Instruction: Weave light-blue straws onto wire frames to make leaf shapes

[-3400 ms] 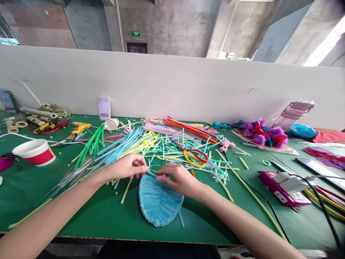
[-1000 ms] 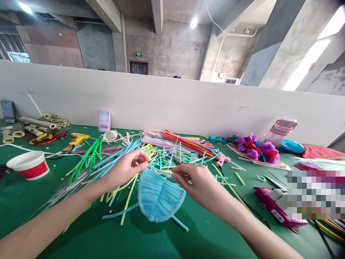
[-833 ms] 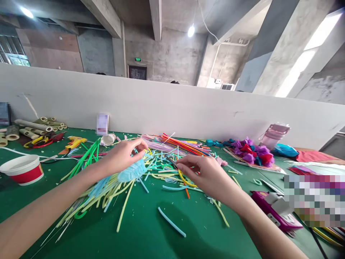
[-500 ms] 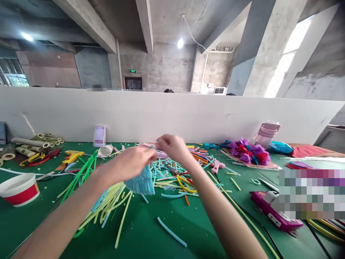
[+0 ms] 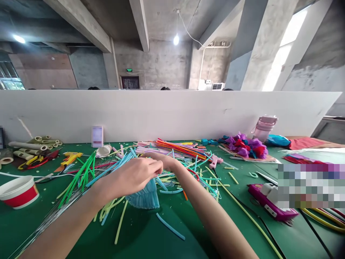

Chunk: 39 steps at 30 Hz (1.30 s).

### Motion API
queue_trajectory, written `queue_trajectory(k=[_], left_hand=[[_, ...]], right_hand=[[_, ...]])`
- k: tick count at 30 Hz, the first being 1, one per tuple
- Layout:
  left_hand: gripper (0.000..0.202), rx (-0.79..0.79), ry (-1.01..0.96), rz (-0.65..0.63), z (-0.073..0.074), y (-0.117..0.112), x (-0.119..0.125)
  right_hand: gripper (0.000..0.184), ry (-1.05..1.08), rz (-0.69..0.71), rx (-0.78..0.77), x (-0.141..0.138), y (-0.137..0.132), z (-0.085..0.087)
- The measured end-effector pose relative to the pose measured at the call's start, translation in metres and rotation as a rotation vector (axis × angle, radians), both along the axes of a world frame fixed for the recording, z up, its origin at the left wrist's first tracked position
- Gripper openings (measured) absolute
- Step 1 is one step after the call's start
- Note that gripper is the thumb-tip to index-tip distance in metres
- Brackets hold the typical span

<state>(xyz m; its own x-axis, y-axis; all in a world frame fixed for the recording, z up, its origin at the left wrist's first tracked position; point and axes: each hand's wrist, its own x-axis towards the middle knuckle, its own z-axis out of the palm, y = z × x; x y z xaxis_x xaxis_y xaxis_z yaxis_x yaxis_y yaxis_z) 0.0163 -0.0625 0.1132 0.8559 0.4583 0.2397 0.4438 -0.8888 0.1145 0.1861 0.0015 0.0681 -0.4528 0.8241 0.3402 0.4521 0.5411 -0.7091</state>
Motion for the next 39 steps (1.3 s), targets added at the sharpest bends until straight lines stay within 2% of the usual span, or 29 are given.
queue_trajectory(k=[4, 11, 15, 20, 28, 33, 37, 39], left_hand=[[0.013, -0.019, 0.019, 0.058, 0.001, 0.010, -0.003], [0.005, -0.082, -0.042, 0.121, -0.002, 0.040, -0.010], [0.004, -0.113, -0.094, 0.135, -0.006, 0.055, -0.015], [0.007, -0.148, -0.128, 0.166, -0.006, 0.064, -0.021], [0.006, -0.137, -0.132, 0.181, -0.008, 0.072, -0.027], [0.006, -0.142, -0.134, 0.187, -0.009, 0.073, -0.026], [0.006, -0.178, -0.153, 0.160, -0.012, 0.075, -0.026], [0.007, -0.277, -0.200, 0.124, -0.015, 0.079, -0.027]], right_hand=[[0.040, -0.159, 0.072, -0.011, 0.010, 0.005, 0.006], [0.039, -0.355, -0.182, 0.145, 0.035, 0.014, 0.003], [0.036, -0.476, -0.194, 0.139, 0.042, 0.019, -0.003], [0.033, -0.554, -0.189, 0.107, 0.044, 0.022, -0.006], [0.023, -0.564, -0.227, 0.101, 0.047, 0.024, -0.009], [0.018, -0.509, -0.203, 0.109, 0.043, 0.022, -0.006], [0.024, -0.406, -0.112, 0.104, 0.035, 0.016, 0.002], [0.033, -0.345, -0.059, 0.090, 0.032, 0.013, 0.006]])
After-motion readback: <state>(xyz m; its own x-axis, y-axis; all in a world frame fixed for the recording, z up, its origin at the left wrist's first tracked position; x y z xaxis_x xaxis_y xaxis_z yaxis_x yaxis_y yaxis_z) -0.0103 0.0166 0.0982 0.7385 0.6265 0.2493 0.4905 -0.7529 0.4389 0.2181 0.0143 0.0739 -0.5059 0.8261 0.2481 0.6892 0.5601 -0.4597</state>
